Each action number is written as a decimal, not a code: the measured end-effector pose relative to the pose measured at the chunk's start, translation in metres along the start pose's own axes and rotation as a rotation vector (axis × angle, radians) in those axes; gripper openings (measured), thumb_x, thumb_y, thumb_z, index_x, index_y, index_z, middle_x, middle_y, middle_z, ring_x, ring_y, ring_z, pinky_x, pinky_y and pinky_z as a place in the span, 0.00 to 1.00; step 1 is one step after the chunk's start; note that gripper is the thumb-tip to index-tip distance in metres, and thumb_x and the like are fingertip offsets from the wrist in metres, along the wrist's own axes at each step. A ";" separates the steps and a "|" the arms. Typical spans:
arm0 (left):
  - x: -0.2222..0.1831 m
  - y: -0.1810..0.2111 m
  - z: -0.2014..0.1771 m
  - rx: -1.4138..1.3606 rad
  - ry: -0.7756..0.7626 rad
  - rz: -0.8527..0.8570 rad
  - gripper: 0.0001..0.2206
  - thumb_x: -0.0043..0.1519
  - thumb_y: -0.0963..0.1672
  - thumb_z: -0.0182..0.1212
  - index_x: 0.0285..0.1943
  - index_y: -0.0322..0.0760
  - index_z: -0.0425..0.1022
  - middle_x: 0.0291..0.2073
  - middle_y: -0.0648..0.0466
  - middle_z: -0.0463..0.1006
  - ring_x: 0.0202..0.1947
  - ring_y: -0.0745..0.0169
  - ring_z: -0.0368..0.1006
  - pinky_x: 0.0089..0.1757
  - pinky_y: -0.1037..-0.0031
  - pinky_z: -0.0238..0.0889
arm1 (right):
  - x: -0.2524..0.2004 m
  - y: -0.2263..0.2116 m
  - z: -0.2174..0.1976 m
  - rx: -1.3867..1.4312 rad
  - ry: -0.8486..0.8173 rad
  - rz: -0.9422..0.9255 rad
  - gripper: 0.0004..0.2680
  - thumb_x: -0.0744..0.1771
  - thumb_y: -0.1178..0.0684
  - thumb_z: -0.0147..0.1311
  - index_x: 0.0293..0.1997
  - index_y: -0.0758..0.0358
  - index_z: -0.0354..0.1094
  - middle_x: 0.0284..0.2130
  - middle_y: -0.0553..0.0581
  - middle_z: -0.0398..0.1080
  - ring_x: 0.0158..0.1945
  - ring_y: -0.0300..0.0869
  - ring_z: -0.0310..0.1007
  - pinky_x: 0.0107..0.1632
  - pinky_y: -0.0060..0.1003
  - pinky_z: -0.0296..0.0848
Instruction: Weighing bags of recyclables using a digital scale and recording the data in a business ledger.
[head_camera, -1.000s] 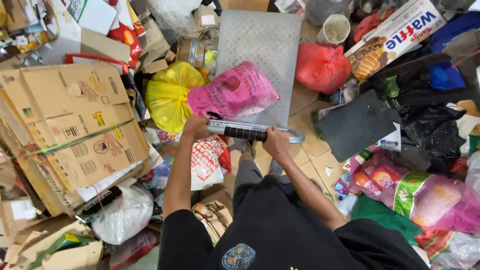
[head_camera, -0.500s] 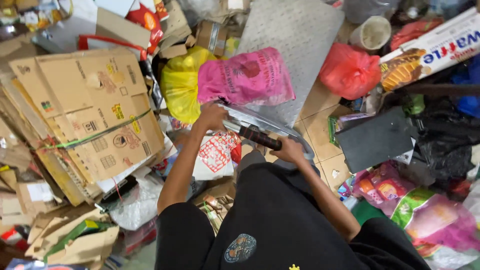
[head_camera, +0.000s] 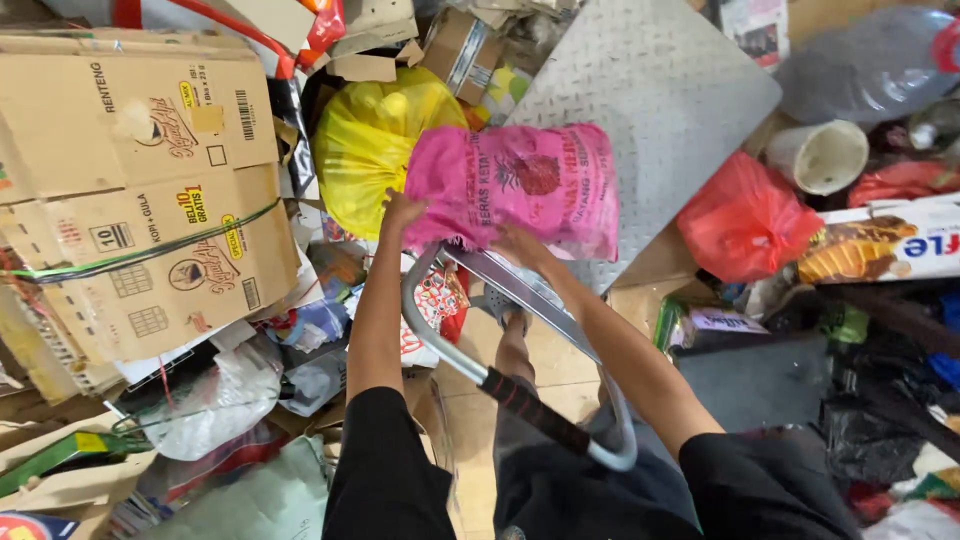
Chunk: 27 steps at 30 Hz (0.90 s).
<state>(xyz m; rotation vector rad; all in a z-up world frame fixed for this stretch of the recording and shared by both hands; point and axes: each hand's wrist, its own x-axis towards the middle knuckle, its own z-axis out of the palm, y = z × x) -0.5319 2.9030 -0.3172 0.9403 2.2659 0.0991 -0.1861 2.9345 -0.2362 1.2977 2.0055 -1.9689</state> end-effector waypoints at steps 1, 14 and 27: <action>0.012 -0.010 0.008 -0.056 -0.057 -0.025 0.58 0.50 0.56 0.86 0.69 0.09 0.44 0.58 0.14 0.61 0.55 0.23 0.67 0.48 0.51 0.67 | 0.020 0.000 0.003 0.134 -0.029 0.061 0.25 0.66 0.42 0.59 0.66 0.67 0.58 0.42 0.60 0.75 0.46 0.44 0.77 0.48 0.40 0.75; -0.094 0.155 -0.014 -0.409 -0.448 0.535 0.17 0.53 0.40 0.56 0.51 0.30 0.76 0.42 0.36 0.82 0.44 0.42 0.79 0.45 0.56 0.70 | 0.091 -0.028 -0.052 0.161 0.424 0.147 0.22 0.69 0.38 0.56 0.61 0.68 0.65 0.48 0.70 0.75 0.49 0.53 0.78 0.51 0.45 0.76; -0.265 0.269 0.157 -0.249 -0.408 0.793 0.11 0.53 0.41 0.59 0.43 0.34 0.78 0.37 0.37 0.81 0.38 0.38 0.77 0.40 0.54 0.68 | -0.055 0.077 -0.144 -0.647 0.399 0.149 0.10 0.65 0.57 0.51 0.50 0.68 0.69 0.40 0.73 0.76 0.46 0.67 0.77 0.48 0.62 0.75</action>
